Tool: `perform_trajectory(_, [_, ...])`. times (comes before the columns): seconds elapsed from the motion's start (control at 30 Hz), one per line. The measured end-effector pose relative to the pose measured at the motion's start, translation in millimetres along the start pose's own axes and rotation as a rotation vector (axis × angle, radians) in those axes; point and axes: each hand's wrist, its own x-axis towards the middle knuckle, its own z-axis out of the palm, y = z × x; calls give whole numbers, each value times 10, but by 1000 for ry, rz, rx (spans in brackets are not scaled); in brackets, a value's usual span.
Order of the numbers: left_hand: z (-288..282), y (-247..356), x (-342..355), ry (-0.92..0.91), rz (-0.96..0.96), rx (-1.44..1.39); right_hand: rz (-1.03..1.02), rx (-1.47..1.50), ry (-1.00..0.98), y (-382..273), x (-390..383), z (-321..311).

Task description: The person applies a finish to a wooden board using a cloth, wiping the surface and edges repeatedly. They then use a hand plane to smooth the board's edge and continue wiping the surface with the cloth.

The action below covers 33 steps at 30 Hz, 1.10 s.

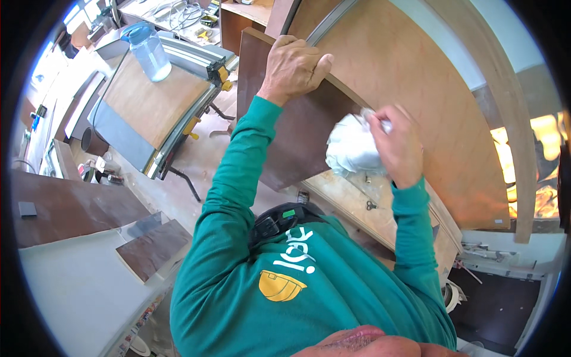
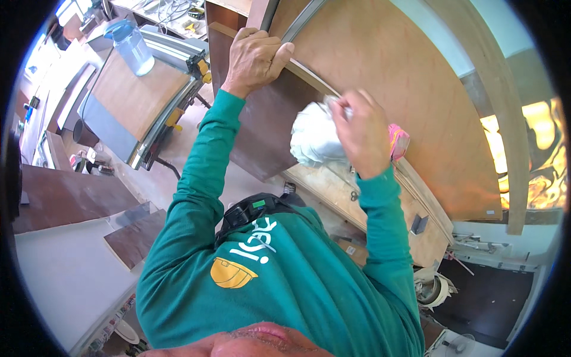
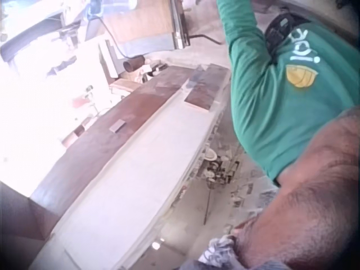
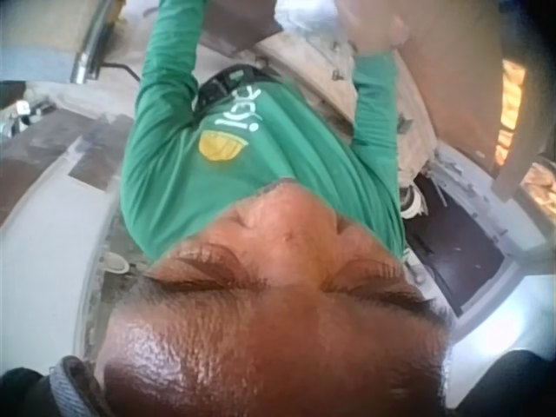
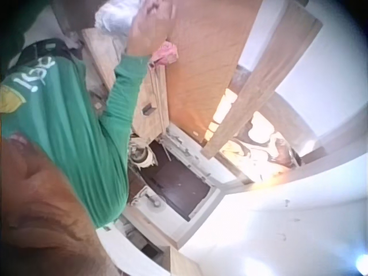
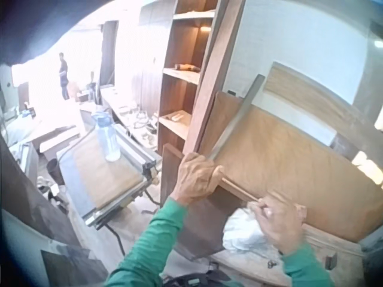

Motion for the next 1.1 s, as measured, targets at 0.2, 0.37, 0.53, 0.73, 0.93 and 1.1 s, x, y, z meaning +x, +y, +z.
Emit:
perform_trajectory(0.2, [49, 34, -21, -3, 1, -14, 157, -90, 17, 97, -254, -197])
perform_trajectory(0.37, [38, -22, -25, -36, -13, 38, 74, -32, 71, -59, -40, 26])
perform_trajectory(0.53, [30, 12, -18, 34, -17, 5, 187, -60, 17, 231, -326, -248])
perform_trajectory(0.73, [60, 23, -7, -16, -17, 0, 131, -50, 54, -35, -73, 74])
perform_trajectory(0.93, [28, 12, -10, 8, -25, 2, 118, -58, 21, 244, -341, -200])
perform_trajectory(1.1, [63, 13, 0, 4, -11, -21, 63, 3, 51, -26, -23, 48])
